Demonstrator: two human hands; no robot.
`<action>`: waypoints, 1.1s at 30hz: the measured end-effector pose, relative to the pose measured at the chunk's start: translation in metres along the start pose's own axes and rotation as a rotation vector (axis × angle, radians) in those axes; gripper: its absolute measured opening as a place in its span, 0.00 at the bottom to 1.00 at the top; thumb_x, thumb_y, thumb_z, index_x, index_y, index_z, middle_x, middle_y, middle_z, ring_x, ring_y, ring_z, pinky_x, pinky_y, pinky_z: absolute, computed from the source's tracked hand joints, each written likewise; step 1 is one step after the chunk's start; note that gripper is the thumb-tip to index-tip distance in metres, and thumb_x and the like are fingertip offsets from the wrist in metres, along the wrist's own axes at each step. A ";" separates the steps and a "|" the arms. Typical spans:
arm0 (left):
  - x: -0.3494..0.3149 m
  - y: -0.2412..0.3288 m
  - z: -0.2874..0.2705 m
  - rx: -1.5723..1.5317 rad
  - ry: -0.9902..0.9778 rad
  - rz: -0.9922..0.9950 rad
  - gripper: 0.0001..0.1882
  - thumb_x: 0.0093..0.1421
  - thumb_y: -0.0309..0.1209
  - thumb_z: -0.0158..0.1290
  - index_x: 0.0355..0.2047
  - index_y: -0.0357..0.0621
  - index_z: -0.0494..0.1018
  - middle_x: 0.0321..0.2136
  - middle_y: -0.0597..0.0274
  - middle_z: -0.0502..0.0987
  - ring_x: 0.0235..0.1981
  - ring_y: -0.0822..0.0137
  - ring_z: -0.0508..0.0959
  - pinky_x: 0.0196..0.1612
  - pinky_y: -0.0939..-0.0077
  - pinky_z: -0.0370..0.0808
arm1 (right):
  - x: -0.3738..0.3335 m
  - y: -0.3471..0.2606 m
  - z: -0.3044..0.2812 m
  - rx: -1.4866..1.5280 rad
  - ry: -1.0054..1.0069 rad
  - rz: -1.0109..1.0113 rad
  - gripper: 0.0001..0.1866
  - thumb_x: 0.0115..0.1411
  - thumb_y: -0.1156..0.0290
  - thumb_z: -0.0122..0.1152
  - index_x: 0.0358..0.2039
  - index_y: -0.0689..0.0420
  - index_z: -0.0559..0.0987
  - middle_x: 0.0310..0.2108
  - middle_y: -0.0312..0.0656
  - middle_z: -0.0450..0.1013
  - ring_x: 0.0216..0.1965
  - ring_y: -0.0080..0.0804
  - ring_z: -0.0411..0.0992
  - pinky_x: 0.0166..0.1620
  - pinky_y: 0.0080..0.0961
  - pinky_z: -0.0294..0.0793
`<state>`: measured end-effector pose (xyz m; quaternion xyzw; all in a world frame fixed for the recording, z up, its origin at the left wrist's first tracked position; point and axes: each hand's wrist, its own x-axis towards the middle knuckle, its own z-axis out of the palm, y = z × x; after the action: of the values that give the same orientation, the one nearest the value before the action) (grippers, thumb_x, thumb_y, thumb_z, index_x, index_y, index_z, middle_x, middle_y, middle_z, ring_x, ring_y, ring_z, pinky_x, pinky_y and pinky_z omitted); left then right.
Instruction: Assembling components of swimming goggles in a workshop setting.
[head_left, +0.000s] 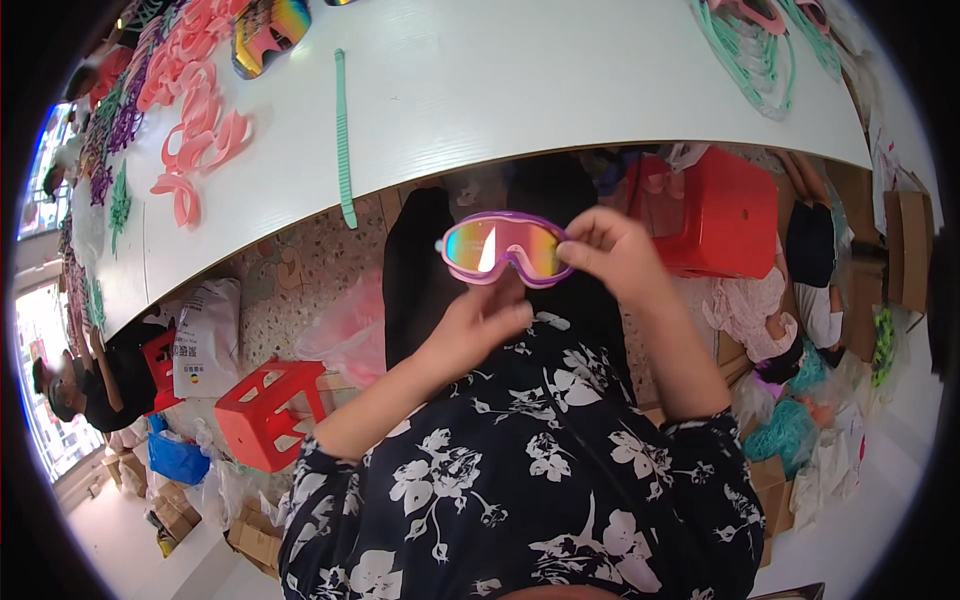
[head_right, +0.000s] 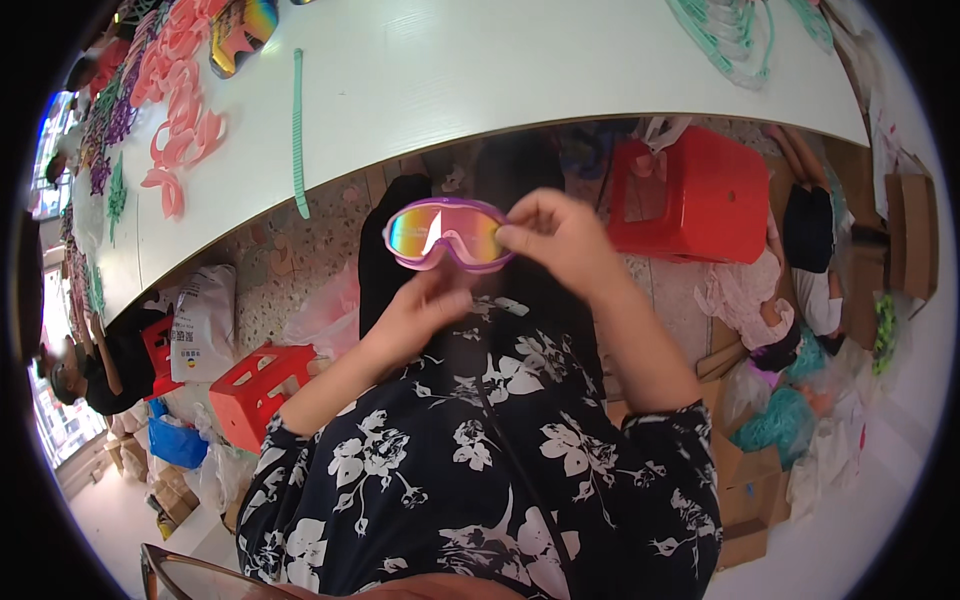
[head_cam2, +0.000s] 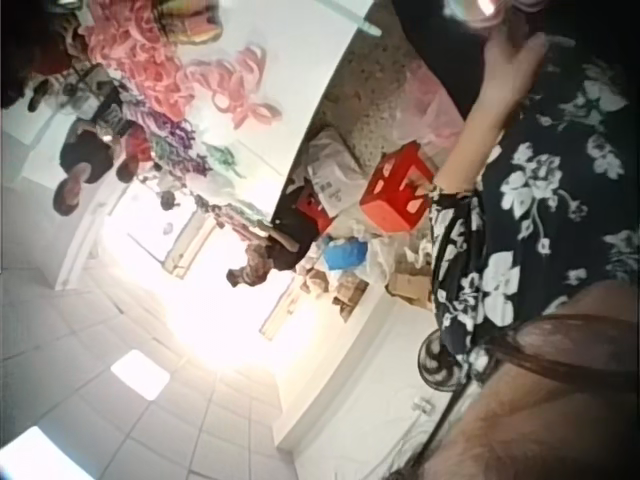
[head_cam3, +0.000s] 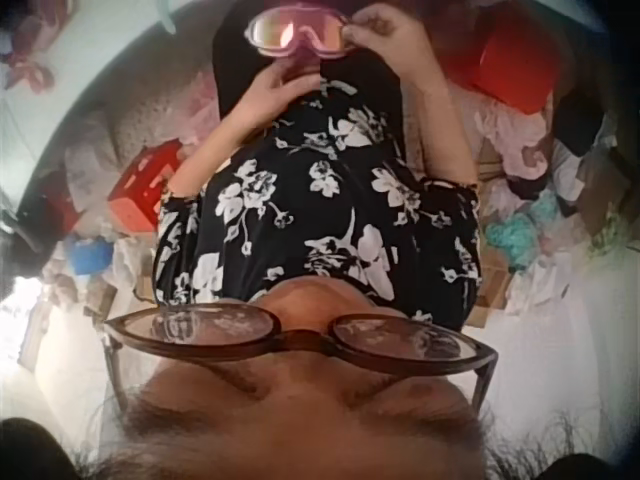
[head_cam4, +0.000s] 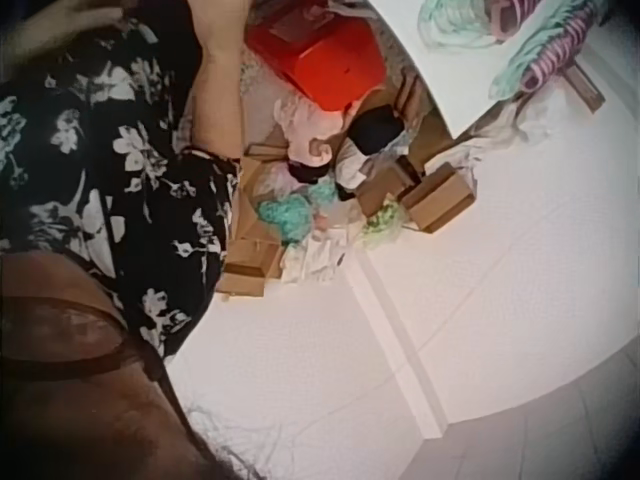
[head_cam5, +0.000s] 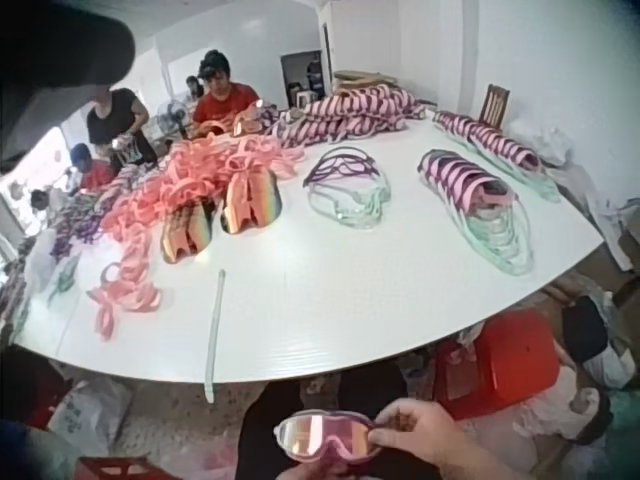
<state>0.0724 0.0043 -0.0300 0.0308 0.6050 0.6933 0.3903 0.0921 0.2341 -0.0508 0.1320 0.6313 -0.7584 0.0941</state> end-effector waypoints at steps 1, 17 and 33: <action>-0.016 0.004 -0.011 0.281 -0.062 -0.008 0.13 0.62 0.30 0.59 0.46 0.38 0.76 0.36 0.62 0.80 0.35 0.72 0.79 0.40 0.77 0.75 | 0.008 -0.010 -0.018 -0.105 -0.076 0.001 0.10 0.57 0.74 0.69 0.37 0.62 0.78 0.31 0.34 0.77 0.34 0.19 0.74 0.39 0.17 0.74; 0.058 -0.035 0.036 0.289 0.092 0.182 0.32 0.62 0.31 0.60 0.63 0.38 0.59 0.48 0.52 0.75 0.46 0.69 0.78 0.46 0.76 0.77 | 0.062 -0.009 -0.040 -0.523 -0.493 -0.178 0.16 0.48 0.62 0.74 0.33 0.59 0.84 0.28 0.40 0.78 0.34 0.30 0.76 0.41 0.25 0.75; 0.063 -0.047 0.026 0.137 -0.146 0.144 0.24 0.65 0.26 0.56 0.60 0.37 0.65 0.48 0.58 0.76 0.47 0.73 0.76 0.49 0.77 0.76 | -0.057 0.056 -0.010 0.114 0.117 -0.184 0.10 0.64 0.78 0.59 0.45 0.62 0.72 0.37 0.38 0.76 0.35 0.17 0.74 0.38 0.13 0.72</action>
<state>0.0659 0.0605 -0.0905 0.1513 0.6170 0.6726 0.3795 0.1637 0.2318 -0.0864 0.1228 0.6008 -0.7896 -0.0204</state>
